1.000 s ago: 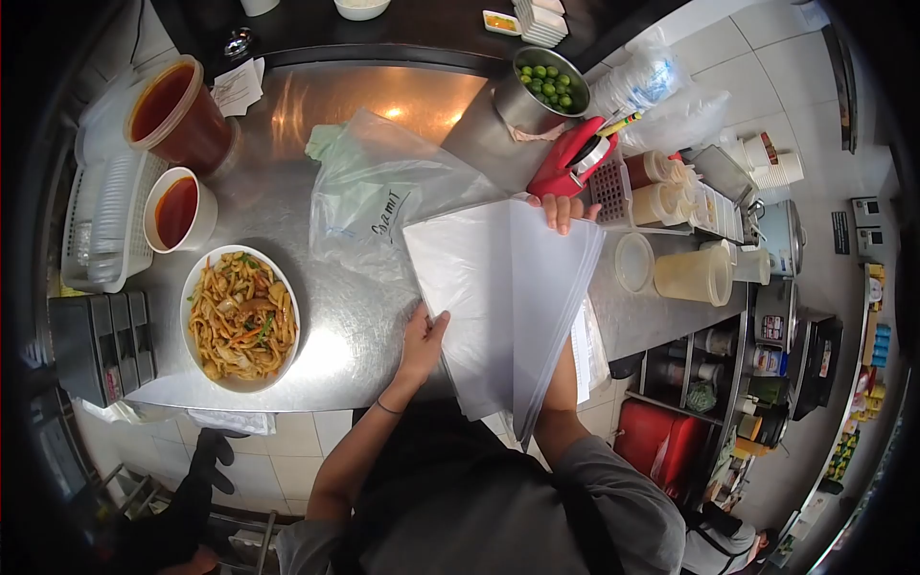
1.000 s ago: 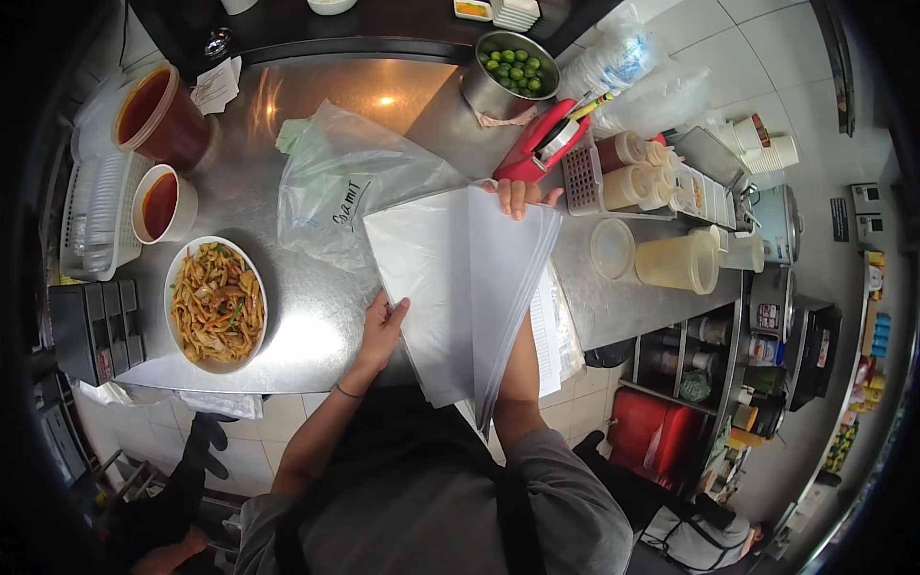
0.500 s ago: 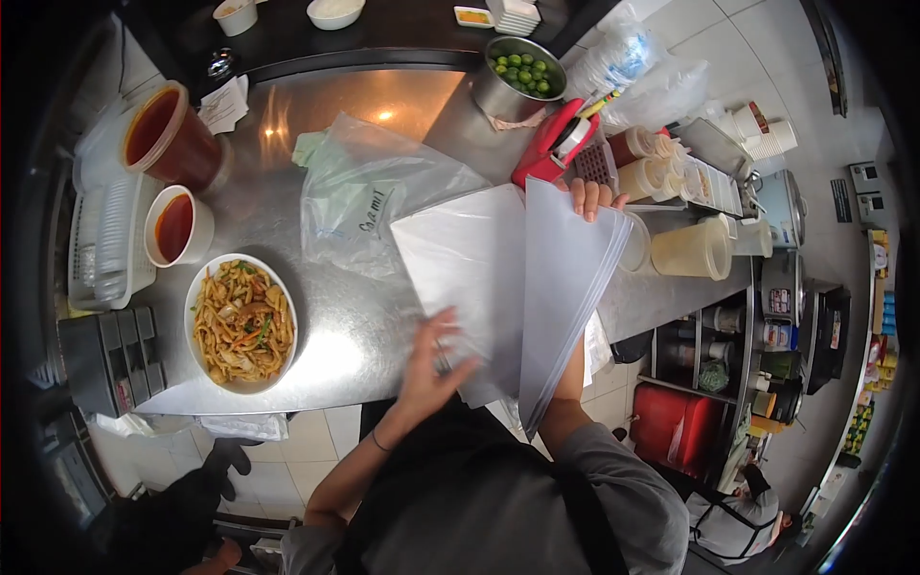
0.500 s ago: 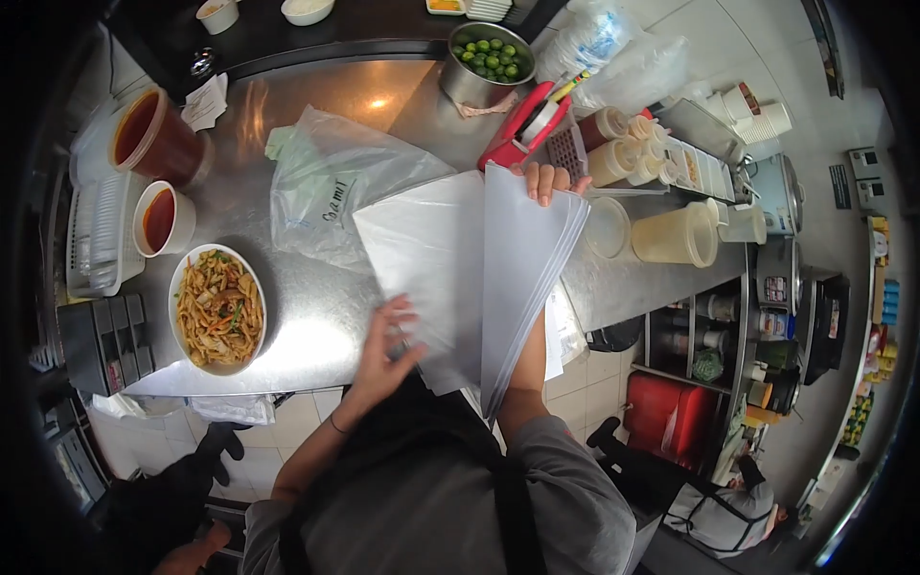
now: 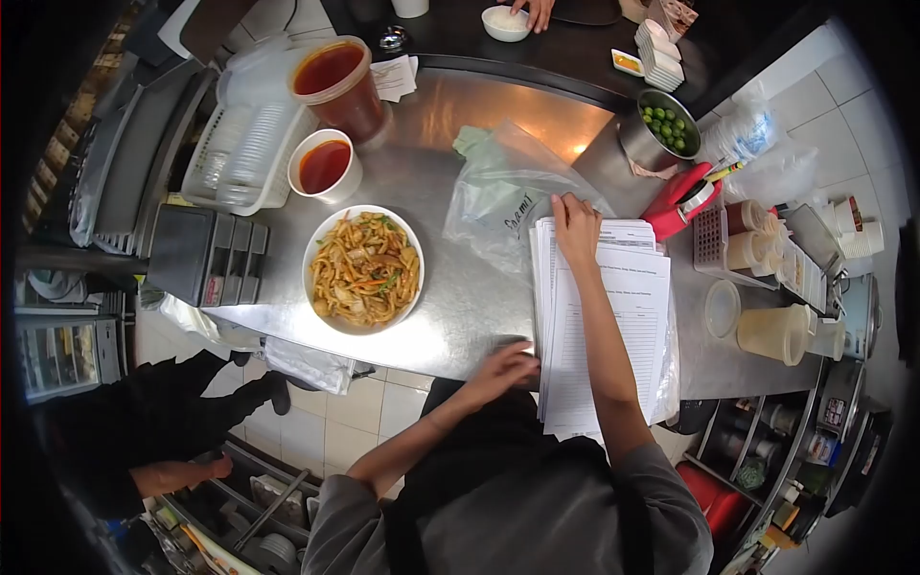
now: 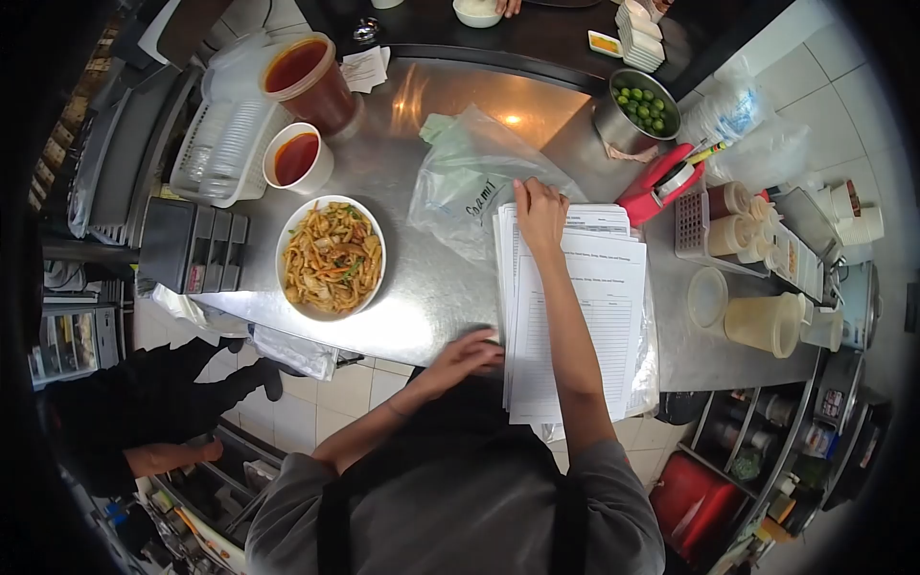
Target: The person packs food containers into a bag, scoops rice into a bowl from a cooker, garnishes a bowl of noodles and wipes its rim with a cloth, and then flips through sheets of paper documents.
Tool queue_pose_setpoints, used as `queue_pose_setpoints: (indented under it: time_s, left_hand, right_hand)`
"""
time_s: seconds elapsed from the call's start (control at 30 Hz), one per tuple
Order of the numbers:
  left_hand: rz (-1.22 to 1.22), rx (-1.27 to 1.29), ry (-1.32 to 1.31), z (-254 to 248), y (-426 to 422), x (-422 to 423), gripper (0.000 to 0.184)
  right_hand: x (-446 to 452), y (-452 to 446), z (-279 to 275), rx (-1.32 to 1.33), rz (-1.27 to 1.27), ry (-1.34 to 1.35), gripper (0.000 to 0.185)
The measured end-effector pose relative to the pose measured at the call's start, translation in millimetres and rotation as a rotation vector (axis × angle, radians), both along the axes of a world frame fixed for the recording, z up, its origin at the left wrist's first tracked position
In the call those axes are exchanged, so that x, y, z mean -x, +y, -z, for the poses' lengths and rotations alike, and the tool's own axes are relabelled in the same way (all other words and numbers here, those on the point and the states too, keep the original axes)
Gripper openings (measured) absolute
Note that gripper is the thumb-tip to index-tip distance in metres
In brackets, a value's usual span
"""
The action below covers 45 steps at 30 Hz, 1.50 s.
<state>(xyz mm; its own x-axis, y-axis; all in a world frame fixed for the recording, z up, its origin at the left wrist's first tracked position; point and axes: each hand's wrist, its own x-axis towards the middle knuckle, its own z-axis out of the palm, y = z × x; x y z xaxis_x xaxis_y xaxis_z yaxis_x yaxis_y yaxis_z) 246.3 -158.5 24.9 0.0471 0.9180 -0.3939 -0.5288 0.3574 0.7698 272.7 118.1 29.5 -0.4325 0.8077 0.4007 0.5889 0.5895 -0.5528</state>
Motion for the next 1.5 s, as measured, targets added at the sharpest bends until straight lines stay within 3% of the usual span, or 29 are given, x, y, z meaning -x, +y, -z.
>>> queue_pose_setpoints:
  time_s: [0.03,0.1,0.17,0.23,0.33,0.5,0.77,0.9,0.97,1.0,1.1,1.17,1.33,1.43,1.5]
  left_hand:
    - [-0.105,0.081,-0.11,3,-16,10,0.05]
    - [-0.544,0.114,-0.106,1,-43,34,0.058]
    - [-0.903,0.035,0.075,-6,-59,58,0.069]
    - [-0.96,-0.069,-0.025,33,-89,100,0.049]
    - [-0.901,-0.016,-0.056,9,-90,138,0.054]
    - [-0.798,0.03,-0.192,26,-93,169,0.057]
    - [-0.637,-0.094,0.034,18,-105,146,0.056]
    - [-0.66,-0.138,0.162,-24,-105,97,0.055]
    - [-0.66,-0.131,0.139,-51,-101,62,0.057]
    - [-0.647,-0.123,0.131,-65,-95,49,0.059]
    - [-0.585,-0.138,0.12,-107,-77,-8,0.071]
    - [-0.537,-0.054,0.003,-136,-58,-44,0.069]
    - [-0.226,-0.097,-0.117,-171,15,-99,0.064]
    - [-0.191,-0.1,-0.125,-189,68,-144,0.061]
    - [-0.034,-0.146,-0.115,-193,108,-164,0.059]
  right_hand:
    - [2,0,-3,-0.057,-0.011,-0.1,0.032]
    - [1,4,1,-0.042,0.001,-0.103,0.029]
    - [-1,7,6,-0.026,0.023,-0.109,0.026]
    - [0,7,9,-0.056,-0.003,-0.052,0.026]
    - [-2,14,14,-0.094,-0.018,0.016,0.022]
    - [-7,-16,-15,-0.227,-0.013,0.276,0.012]
    - [-164,-65,-106,-0.213,0.039,0.423,0.008]
    - [-261,-60,-130,-0.212,0.06,0.478,0.011]
    - [-305,-61,-146,-0.128,0.059,0.484,0.017]
    - [-327,-59,-151,-0.207,0.064,0.438,0.021]
    - [-389,-55,-173,-0.279,0.05,0.401,0.018]
    - [-429,-45,-198,-0.288,0.08,0.38,0.018]
    - [-524,2,-246,-0.292,0.22,0.389,0.018]
    - [-580,45,-251,-0.203,0.353,0.296,0.019]
    - [-615,85,-239,-0.217,0.375,0.231,0.019]
